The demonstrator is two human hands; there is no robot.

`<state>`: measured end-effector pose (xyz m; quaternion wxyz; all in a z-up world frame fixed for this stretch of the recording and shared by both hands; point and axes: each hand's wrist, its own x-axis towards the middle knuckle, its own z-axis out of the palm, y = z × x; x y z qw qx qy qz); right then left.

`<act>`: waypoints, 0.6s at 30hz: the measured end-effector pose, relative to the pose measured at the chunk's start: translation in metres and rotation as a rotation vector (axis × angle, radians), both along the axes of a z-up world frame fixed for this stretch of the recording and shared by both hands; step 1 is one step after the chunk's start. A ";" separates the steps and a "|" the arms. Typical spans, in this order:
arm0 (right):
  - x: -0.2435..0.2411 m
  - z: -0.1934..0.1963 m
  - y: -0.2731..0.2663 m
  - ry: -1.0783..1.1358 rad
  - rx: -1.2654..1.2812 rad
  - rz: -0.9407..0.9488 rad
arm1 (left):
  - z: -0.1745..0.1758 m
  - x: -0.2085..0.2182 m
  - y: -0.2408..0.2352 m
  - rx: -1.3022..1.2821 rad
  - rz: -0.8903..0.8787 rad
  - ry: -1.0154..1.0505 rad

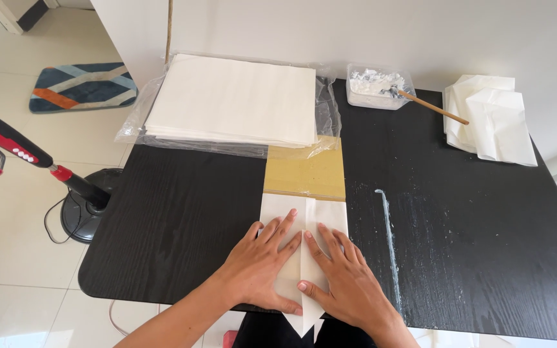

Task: Manually folding paper sheets and applying glue with a brush to construct a paper bag.

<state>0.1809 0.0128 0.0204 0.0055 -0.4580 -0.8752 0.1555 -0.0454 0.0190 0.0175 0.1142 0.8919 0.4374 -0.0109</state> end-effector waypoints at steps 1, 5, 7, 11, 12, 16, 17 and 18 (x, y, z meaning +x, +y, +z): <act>0.000 -0.001 0.000 0.004 -0.005 -0.008 | 0.000 -0.002 0.002 -0.005 -0.008 0.004; -0.001 -0.003 0.000 0.017 0.065 0.007 | 0.005 -0.006 0.010 0.024 -0.068 0.008; -0.003 -0.004 0.002 0.016 0.064 0.007 | 0.010 -0.008 0.016 -0.030 -0.083 0.047; -0.005 -0.005 0.003 -0.006 0.074 -0.005 | 0.008 -0.008 0.023 -0.007 -0.099 0.099; -0.005 -0.004 0.003 -0.004 0.069 -0.016 | 0.007 -0.007 0.023 0.017 -0.102 0.124; -0.006 -0.005 0.002 0.003 0.091 -0.026 | -0.002 -0.002 0.008 0.025 -0.072 0.108; -0.007 -0.003 0.002 0.002 0.056 -0.044 | -0.004 -0.002 0.002 0.018 -0.045 0.100; -0.008 -0.001 0.002 0.001 0.021 -0.061 | -0.006 -0.001 -0.004 0.011 -0.018 0.093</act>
